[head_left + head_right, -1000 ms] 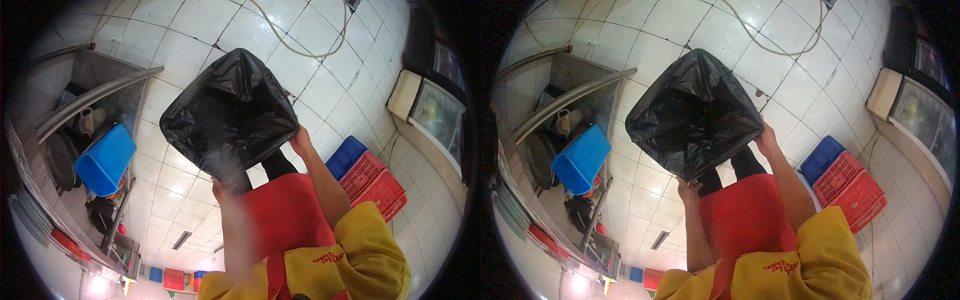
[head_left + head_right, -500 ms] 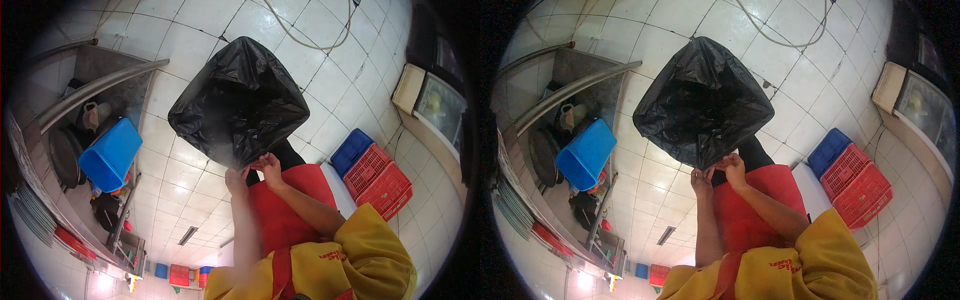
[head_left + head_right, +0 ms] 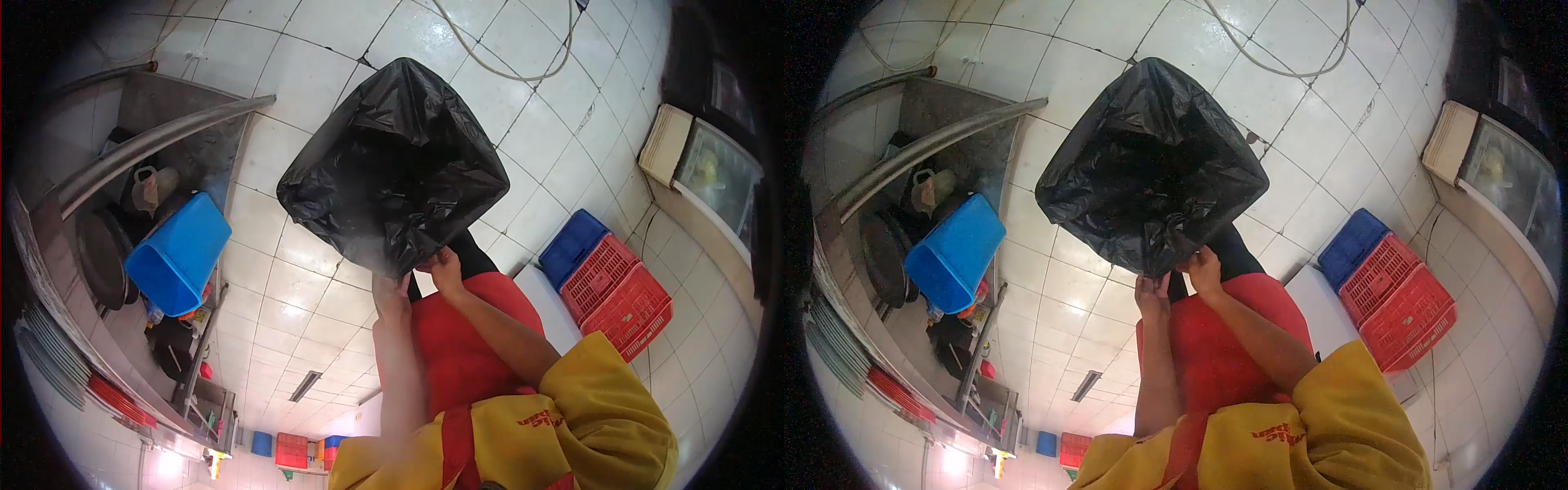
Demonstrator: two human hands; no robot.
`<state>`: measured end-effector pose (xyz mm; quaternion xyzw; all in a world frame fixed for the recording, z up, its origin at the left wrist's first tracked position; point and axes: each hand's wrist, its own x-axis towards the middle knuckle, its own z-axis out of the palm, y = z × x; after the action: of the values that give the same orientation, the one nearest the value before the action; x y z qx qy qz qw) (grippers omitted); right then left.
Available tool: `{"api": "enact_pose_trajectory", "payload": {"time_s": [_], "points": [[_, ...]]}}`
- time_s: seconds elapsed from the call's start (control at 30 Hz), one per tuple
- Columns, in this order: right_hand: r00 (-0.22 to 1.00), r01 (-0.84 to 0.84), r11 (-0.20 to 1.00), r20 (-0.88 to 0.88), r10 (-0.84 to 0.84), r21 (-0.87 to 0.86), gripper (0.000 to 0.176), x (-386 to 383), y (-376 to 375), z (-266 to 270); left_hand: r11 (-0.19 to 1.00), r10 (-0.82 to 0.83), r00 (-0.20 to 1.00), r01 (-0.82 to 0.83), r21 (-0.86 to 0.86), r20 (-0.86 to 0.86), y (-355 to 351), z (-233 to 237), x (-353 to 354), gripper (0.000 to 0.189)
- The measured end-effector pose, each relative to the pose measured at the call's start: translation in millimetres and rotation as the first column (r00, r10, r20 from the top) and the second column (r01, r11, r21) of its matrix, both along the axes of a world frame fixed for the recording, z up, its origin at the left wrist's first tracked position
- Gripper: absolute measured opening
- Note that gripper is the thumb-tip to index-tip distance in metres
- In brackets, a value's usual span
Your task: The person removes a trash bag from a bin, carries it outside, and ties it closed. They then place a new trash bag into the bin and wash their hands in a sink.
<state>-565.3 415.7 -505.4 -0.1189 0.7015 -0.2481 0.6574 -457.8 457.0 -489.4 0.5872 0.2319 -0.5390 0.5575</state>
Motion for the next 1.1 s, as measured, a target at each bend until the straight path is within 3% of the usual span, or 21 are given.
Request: {"api": "enact_pose_trajectory", "payload": {"time_s": [0.07, 0.1, 0.13, 0.17, 0.2, 0.23, 0.3, 0.33, 0.37, 0.4, 0.47, 0.53, 0.57, 0.63, 0.67, 0.73, 0.77, 0.83, 0.97, 1.03, 1.1], "points": [[1.0, -0.013, 1.0, -0.014, 0.013, -0.021, 0.019, -1.3, -0.1, -15.8, 1.0, -0.02, 1.0, 0.019, -0.012, -0.025, 13.6, -23.6, 4.2, 0.024], [0.999, -0.028, 0.998, -0.033, 0.026, -0.048, 0.02, -3.7, 0.1, -23.8, 0.926, -0.375, 0.907, 0.378, 0.025, 0.19, 20.7, -40.9, 8.1, 0.029], [0.999, -0.03, 0.998, -0.037, 0.028, -0.051, 0.02, -9.8, 7.6, -37.3, 0.732, -0.662, 0.652, 0.668, 0.133, 0.369, 23.2, -52.7, 11.1, 0.034], [0.973, -0.159, 0.987, -0.172, 0.152, -0.029, 0.019, -17.7, 18.1, -55.0, 0.734, -0.659, 0.655, 0.667, 0.128, 0.369, 18.6, -58.5, 14.2, 0.034], [0.915, -0.28, 0.96, -0.3, 0.27, 0.009, 0.019, -22.6, 22.0, -64.9, 0.876, -0.477, 0.868, 0.482, -0.004, 0.138, 11.2, -64.6, 18.1, 0.038], [0.914, -0.281, 0.96, -0.304, 0.27, 0.006, 0.019, -23.7, 12.8, -55.2, 0.967, -0.25, 0.959, 0.243, -0.071, -0.13, 7.0, -69.0, 21.7, 0.041], [0.996, -0.078, 0.995, 0.036, 0.076, 0.058, 0.017, -21.7, -20.4, -18.7, 0.938, -0.338, 0.938, 0.33, -0.105, -0.07, -4.9, -60.5, 29.8, 0.042], [0.996, -0.078, 0.995, 0.035, 0.076, 0.058, 0.017, -25.0, -25.5, -10.8, 0.9, -0.422, 0.907, 0.418, -0.122, -0.009, -5.4, -54.7, 35.7, 0.043], [0.999, 0.035, 0.992, -0.022, -0.032, 0.118, 0.02, -35.3, -29.3, -6.1, 0.958, -0.277, 0.956, 0.283, 0.05, -0.097, 0.2, -56.5, 43.6, 0.04], [0.987, 0.148, 0.975, -0.085, -0.136, 0.166, 0.023, -47.2, -37.0, -2.8, 0.959, -0.275, 0.957, 0.28, 0.042, -0.096, 7.7, -55.3, 53.1, 0.04], [0.773, -0.033, 0.985, -0.629, -0.084, -0.172, 0.028, -76.5, -50.1, -13.3, 0.89, -0.436, 0.861, 0.367, 0.271, 0.264, -1.1, -37.6, 65.6, 0.035], [0.283, -0.48, 0.846, -0.954, -0.099, -0.23, 0.025, -85.7, -109.1, 21.6, 0.907, -0.415, 0.75, 0.294, 0.301, 0.516, -40.9, 2.2, 64.9, 0.033], [0.287, -0.486, 0.843, -0.953, -0.098, -0.233, 0.025, -86.1, -137.8, 35.4, 0.918, -0.396, 0.71, 0.301, 0.258, 0.582, -58.4, 14.8, 63.9, 0.044], [0.267, -0.808, 0.524, -0.96, -0.08, -0.269, 0.023, -89.1, -183.1, 46.2, 0.927, -0.374, 0.771, 0.291, 0.238, 0.515, -86.2, 21.2, 56.9, 0.045], [0.609, -0.693, 0.652, -0.734, 0.3, -0.308, 0.025, -83.7, -198.9, 38.9, 0.937, -0.347, 0.826, 0.283, 0.206, 0.444, -105.5, 26.7, 52.9, 0.046], [0.591, -0.704, 0.689, -0.681, 0.433, -0.173, 0.031, -103.0, -207.5, 13.6, 0.914, -0.379, 0.84, 0.275, 0.298, 0.389, -118.2, 29.4, 54.0, 0.055], [0.59, -0.706, 0.684, -0.685, 0.427, -0.182, 0.031, -107.8, -218.6, 12.0, 0.983, -0.182, 0.951, 0.169, 0.073, 0.25, -109.7, 16.1, 60.8, 0.061], [0.932, -0.346, 0.902, -0.204, 0.3, -0.258, 0.036, -112.0, -239.7, 8.4, 0.982, 0.071, 0.993, -0.086, -0.166, -0.098, -88.0, -3.5, 85.3, 0.078], [0.95, -0.311, 0.92, -0.05, 0.308, -0.24, 0.038, -70.3, -304.2, 16.9, 0.963, 0.16, 0.984, -0.173, -0.209, -0.078, -108.4, -24.9, 132.1, 0.066], [0.846, -0.533, 0.836, -0.051, 0.531, -0.134, 0.034, -46.8, -337.4, 9.3, 0.99, -0.063, 0.997, 0.058, -0.131, -0.034, -135.5, -33.4, 146.9, 0.056], [0.807, -0.58, 0.803, 0.036, 0.589, -0.135, 0.032, -32.9, -356.8, -14.9, 0.977, -0.17, 0.985, 0.168, -0.133, -0.008, -142.1, -47.2, 158.8, 0.052]]}}
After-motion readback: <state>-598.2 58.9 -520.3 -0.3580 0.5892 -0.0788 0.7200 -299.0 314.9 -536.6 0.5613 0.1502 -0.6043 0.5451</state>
